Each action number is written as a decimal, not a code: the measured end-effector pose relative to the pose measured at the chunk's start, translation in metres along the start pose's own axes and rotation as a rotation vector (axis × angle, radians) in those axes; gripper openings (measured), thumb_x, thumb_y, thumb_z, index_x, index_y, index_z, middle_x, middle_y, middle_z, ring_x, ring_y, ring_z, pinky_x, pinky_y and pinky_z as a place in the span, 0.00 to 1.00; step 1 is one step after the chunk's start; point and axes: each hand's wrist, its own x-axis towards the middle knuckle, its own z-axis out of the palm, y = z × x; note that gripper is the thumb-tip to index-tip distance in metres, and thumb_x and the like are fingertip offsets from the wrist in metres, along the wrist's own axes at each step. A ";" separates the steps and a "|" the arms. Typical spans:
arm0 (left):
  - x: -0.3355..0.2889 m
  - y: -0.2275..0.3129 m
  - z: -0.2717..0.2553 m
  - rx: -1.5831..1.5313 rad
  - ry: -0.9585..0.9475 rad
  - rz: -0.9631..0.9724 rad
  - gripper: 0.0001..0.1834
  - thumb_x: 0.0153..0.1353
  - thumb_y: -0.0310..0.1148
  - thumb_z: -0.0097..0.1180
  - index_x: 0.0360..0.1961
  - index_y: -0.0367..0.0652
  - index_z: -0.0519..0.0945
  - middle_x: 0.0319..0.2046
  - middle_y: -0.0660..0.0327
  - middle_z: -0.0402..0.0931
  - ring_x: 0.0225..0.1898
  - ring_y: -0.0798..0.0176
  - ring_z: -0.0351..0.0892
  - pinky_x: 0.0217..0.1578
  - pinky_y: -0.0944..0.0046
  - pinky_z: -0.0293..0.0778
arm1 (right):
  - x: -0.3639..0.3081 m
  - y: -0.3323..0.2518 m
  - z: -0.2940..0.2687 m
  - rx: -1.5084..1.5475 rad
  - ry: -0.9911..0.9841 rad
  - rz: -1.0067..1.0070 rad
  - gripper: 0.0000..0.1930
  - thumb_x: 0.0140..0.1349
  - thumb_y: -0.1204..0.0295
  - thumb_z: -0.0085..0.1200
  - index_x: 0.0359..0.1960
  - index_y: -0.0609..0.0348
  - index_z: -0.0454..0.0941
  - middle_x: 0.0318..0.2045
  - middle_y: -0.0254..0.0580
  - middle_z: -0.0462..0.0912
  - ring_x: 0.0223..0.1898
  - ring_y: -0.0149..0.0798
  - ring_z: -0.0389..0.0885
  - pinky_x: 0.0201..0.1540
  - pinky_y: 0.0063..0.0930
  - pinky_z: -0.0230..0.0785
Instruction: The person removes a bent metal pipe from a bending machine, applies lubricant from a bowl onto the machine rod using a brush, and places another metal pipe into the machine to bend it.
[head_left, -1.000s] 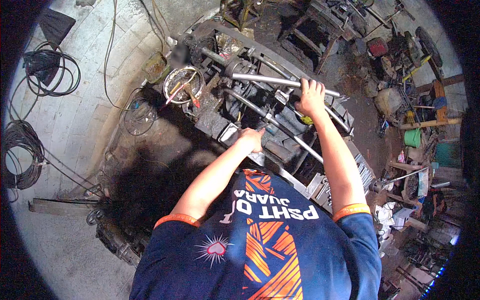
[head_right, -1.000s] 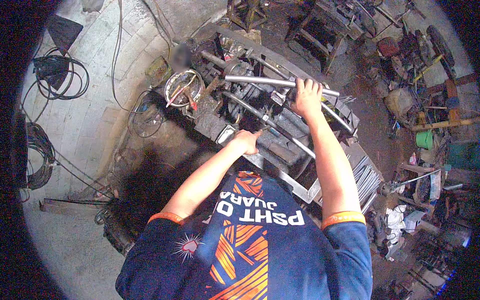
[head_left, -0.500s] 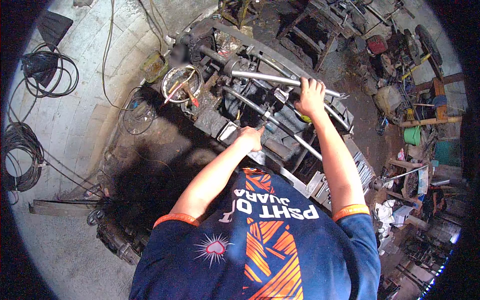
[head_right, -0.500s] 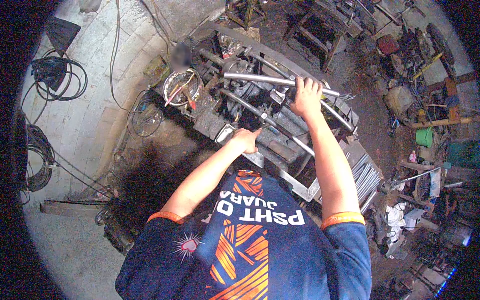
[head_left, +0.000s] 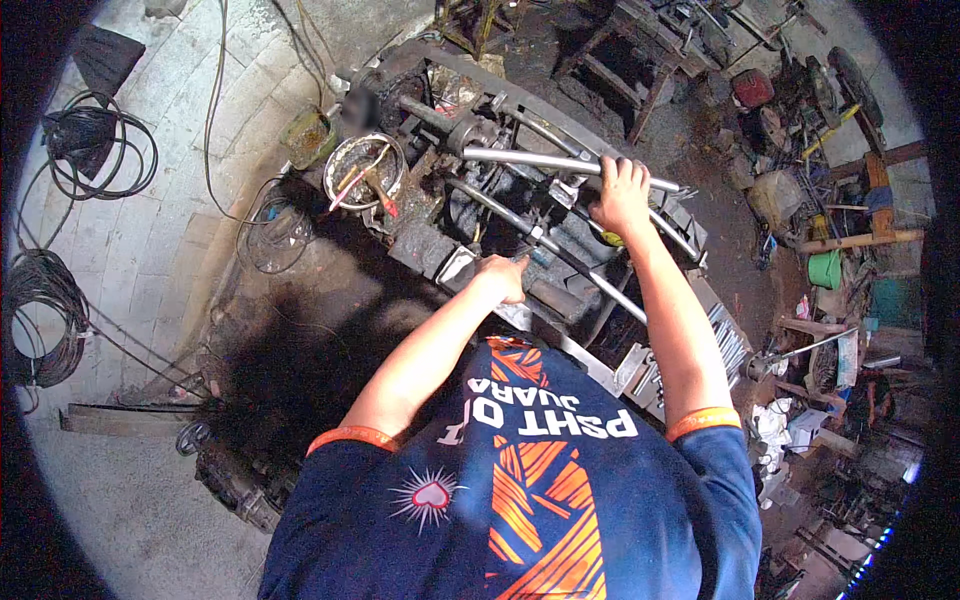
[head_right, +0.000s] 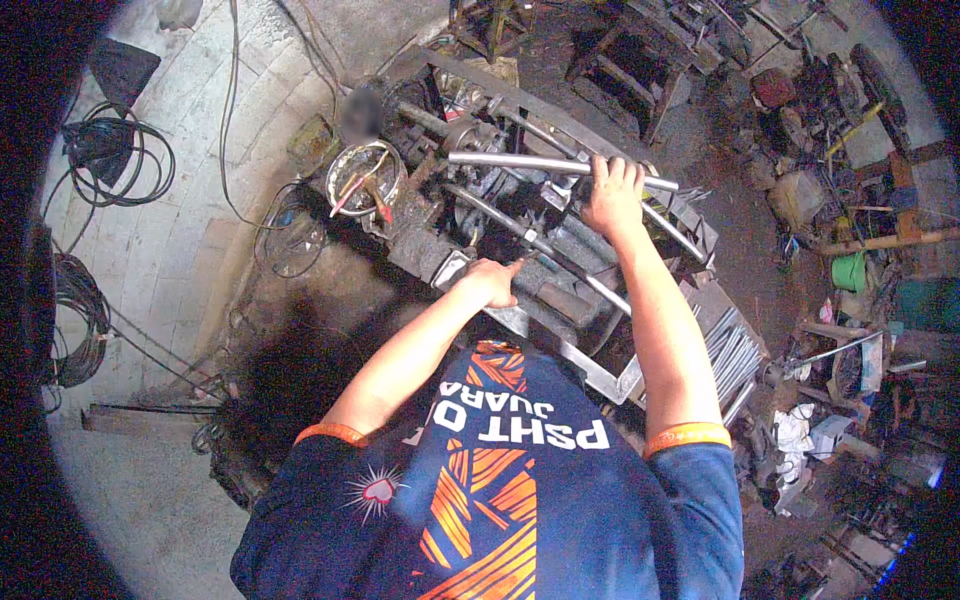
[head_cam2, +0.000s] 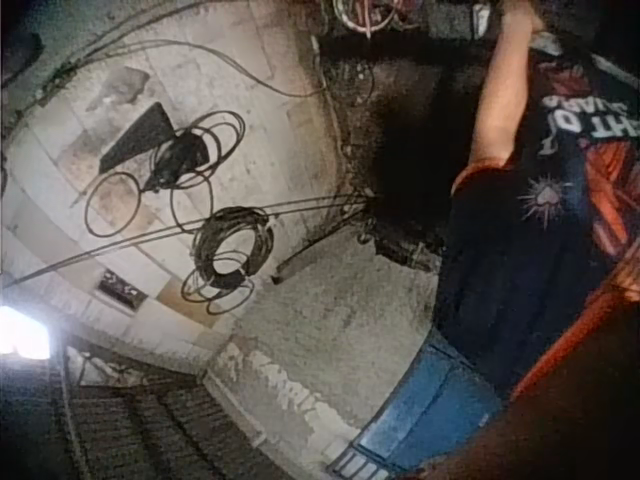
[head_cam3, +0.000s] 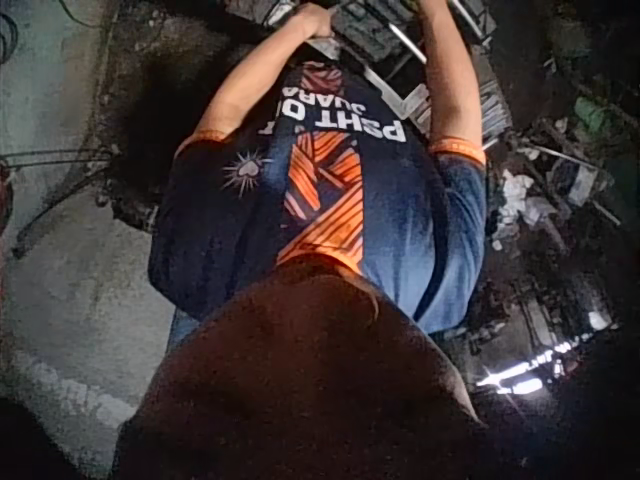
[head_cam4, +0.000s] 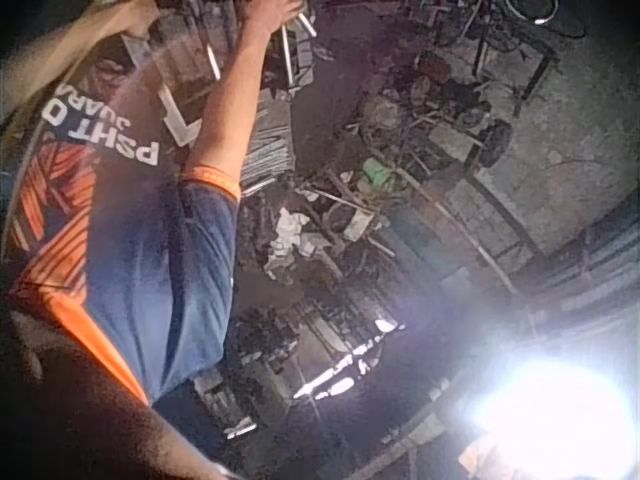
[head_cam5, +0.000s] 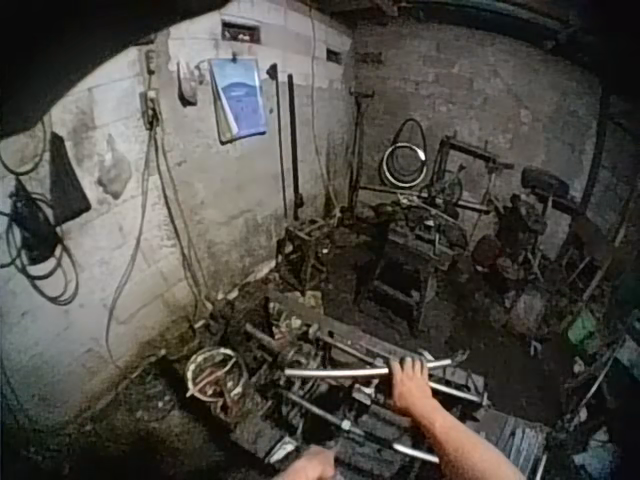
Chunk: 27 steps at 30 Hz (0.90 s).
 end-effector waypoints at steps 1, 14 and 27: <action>0.000 0.000 -0.002 0.002 -0.015 -0.003 0.48 0.51 0.52 0.60 0.70 0.52 0.50 0.50 0.50 0.77 0.51 0.48 0.76 0.54 0.53 0.71 | -0.001 0.001 0.002 -0.001 0.012 0.000 0.40 0.38 0.69 0.62 0.59 0.55 0.61 0.50 0.53 0.67 0.58 0.57 0.61 0.66 0.54 0.45; 0.009 -0.004 0.004 -0.019 -0.019 0.001 0.49 0.50 0.53 0.60 0.70 0.52 0.50 0.50 0.48 0.76 0.51 0.47 0.77 0.53 0.54 0.71 | -0.003 0.000 0.003 0.012 0.036 0.006 0.43 0.36 0.69 0.65 0.60 0.55 0.60 0.50 0.53 0.66 0.57 0.57 0.62 0.65 0.54 0.48; 0.005 -0.006 0.002 -0.049 -0.008 0.040 0.49 0.50 0.51 0.61 0.70 0.51 0.51 0.49 0.47 0.76 0.51 0.47 0.76 0.53 0.54 0.71 | -0.001 -0.002 0.001 0.008 0.040 0.006 0.40 0.37 0.70 0.62 0.59 0.55 0.62 0.50 0.54 0.67 0.59 0.57 0.61 0.66 0.54 0.45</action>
